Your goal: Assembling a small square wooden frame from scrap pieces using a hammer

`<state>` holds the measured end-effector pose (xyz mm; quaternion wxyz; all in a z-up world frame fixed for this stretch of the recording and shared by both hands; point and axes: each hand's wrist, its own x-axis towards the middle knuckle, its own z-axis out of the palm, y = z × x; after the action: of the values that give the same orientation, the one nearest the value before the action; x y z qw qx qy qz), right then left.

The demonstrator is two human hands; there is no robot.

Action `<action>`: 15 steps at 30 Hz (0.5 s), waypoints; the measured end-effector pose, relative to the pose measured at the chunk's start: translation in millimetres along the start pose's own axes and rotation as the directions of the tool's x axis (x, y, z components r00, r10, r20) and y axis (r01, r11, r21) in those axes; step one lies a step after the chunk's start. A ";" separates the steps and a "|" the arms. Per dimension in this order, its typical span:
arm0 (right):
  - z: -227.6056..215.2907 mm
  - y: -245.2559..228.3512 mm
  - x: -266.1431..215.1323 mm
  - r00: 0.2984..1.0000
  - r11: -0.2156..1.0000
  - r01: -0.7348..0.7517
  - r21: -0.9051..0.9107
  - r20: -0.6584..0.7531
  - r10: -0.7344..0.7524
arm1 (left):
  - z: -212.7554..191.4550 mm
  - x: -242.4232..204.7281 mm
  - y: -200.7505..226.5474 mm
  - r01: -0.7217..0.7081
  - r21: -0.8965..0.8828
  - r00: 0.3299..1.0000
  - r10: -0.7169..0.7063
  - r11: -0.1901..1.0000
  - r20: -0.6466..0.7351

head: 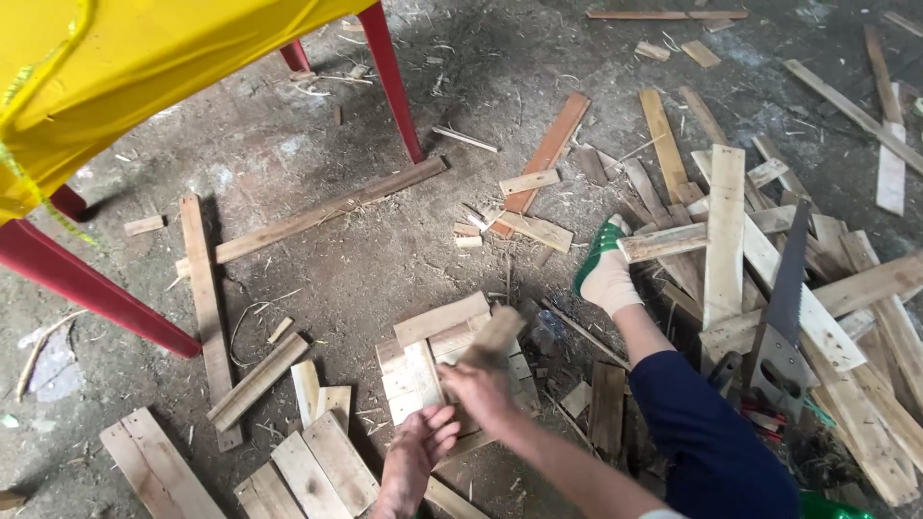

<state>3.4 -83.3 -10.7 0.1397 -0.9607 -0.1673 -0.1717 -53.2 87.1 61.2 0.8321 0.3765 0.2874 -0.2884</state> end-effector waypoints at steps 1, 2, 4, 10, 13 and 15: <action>6.6 0.9 -9.7 1.000 1.000 -0.005 0.003 -0.002 0.005 | 2.0 -0.9 3.0 0.001 0.006 1.000 -0.001 1.000 -0.001; 13.2 1.9 -19.0 0.995 0.980 -0.072 0.186 0.088 0.057 | 4.2 -1.5 6.2 -0.043 0.043 0.999 0.044 0.998 -0.016; 8.0 11.0 -15.3 0.981 0.931 -0.135 0.340 0.177 0.077 | 8.3 16.7 6.1 -0.098 0.068 0.995 0.099 0.993 -0.011; -9.3 26.3 -33.0 0.822 0.751 -0.567 0.338 0.285 0.492 | 1.2 70.0 -23.9 -0.429 0.766 0.850 0.500 0.478 0.164; -17.8 49.2 -42.3 0.754 0.669 -0.615 0.417 0.062 0.654 | 16.6 109.5 -32.3 -0.233 0.856 0.777 0.441 -0.461 0.449; -42.1 51.5 -44.3 0.636 0.485 -0.682 0.548 0.116 0.763 | 17.0 135.0 -43.8 -0.233 0.778 0.713 0.442 -0.584 0.545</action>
<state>-28.6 -155.7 -0.3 0.4772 -0.8432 0.2217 -0.1100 10.9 14.0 -43.5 0.1608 0.9682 -0.1897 -0.0273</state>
